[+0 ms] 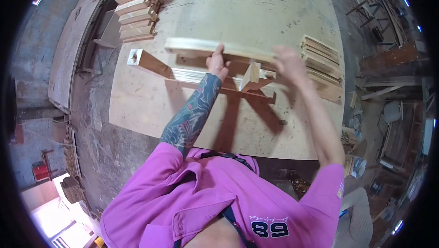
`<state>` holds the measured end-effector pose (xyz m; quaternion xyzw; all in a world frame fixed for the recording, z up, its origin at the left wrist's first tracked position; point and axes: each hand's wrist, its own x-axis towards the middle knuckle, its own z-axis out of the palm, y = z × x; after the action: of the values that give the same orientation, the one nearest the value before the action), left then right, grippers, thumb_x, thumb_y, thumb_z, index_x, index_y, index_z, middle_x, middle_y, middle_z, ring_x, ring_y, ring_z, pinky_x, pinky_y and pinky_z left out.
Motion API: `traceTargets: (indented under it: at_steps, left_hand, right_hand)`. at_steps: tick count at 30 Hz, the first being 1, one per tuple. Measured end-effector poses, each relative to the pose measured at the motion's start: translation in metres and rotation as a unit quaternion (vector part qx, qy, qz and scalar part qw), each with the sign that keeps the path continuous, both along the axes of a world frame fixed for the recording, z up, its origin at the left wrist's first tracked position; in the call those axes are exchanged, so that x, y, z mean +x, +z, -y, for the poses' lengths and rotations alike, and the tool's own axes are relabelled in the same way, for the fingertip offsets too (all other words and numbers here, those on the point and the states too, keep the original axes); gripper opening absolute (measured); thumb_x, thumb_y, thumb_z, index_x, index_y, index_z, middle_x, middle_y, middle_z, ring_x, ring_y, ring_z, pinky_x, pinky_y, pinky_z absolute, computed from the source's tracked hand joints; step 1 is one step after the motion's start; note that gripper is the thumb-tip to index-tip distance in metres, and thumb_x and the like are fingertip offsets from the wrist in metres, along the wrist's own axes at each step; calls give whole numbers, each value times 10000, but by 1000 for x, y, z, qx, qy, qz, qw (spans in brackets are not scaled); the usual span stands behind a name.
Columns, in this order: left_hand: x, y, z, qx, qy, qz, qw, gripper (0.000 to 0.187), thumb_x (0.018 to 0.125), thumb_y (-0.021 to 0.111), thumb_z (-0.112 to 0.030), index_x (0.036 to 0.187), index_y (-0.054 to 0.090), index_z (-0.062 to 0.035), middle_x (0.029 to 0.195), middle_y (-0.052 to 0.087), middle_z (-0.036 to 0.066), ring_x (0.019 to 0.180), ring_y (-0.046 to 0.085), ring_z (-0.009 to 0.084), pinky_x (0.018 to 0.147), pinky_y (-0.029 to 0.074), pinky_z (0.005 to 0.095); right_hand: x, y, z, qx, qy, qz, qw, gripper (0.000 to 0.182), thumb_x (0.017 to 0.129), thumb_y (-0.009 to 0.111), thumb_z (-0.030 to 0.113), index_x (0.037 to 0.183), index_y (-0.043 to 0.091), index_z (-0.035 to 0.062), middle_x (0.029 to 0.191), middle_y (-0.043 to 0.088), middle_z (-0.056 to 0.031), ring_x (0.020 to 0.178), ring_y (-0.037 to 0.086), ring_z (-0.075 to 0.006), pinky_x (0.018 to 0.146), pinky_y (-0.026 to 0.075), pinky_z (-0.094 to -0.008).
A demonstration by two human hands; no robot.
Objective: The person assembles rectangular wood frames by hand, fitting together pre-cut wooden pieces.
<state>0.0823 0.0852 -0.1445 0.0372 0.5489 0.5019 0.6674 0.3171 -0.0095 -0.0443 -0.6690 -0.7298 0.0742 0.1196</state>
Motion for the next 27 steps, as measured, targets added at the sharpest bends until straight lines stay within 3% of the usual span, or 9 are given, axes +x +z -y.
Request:
traceTargets:
  at_steps: [2,4,7,10,11,14,16,20,27]
  left_hand:
    - [4,53,14,204,-16,168,964,312,911,718,-221,1164,572,-113,1093,667,43,944,648,187,813,529,389]
    - [8,117,23,252,-25,251,934,303,929,699,-205,1183,566,-106,1066,670,27,966,652,195,827,536,369]
    - [-5,187,36,360,-39,270,892,305,944,683,-229,1184,567,-80,1074,674,65,977,656,190,860,538,342]
    - [-66,203,65,354,-285,12,891,346,962,656,-220,1234,554,-32,1113,669,107,1005,656,184,897,537,313]
    - [-90,206,82,346,-293,-4,892,353,943,676,-181,1218,603,28,1002,689,102,893,666,144,787,563,285]
    - [-181,201,105,414,-202,-114,880,206,951,659,-123,1086,685,30,935,702,84,780,673,122,696,560,264]
    - [-236,232,90,386,-102,-318,860,235,985,619,-213,1078,674,-3,903,693,71,764,669,119,715,560,272]
    - [-286,265,31,456,-14,-424,783,324,983,624,-319,1102,689,-24,920,696,57,809,651,99,710,519,239]
    - [-260,259,-45,378,-313,-544,681,592,961,532,-570,1053,722,-16,919,717,81,882,659,144,815,509,286]
  right_hand:
    - [-10,60,-23,80,49,-35,995,577,879,700,346,1385,523,133,1323,593,-173,1194,580,-339,1000,475,-438]
    - [-42,121,-31,27,93,-138,986,635,876,699,375,1442,480,186,1362,579,-157,1206,583,-328,1007,468,-428]
    - [-77,197,-28,-64,117,-111,985,692,850,735,267,1477,451,200,1284,624,-160,1136,607,-283,969,475,-376]
    - [-80,203,-16,22,167,-118,979,578,859,731,283,1404,543,241,1260,645,-150,1114,636,-306,934,492,-393]
    - [-89,204,-6,53,159,-69,983,570,835,750,228,1379,578,244,1064,681,-124,945,645,-282,842,499,-377]
    - [-98,187,15,95,185,-19,978,592,808,765,217,1371,590,273,894,631,-99,827,585,-266,772,479,-375]
    - [-114,178,25,111,189,12,976,611,790,774,218,1366,594,311,865,580,-77,818,550,-253,754,473,-372]
    - [-127,161,29,108,191,38,975,602,808,759,264,1377,578,335,864,543,-71,791,532,-240,676,474,-378]
    - [-130,160,25,133,221,74,963,563,845,721,320,1386,566,344,862,539,-75,779,526,-237,643,472,-378]
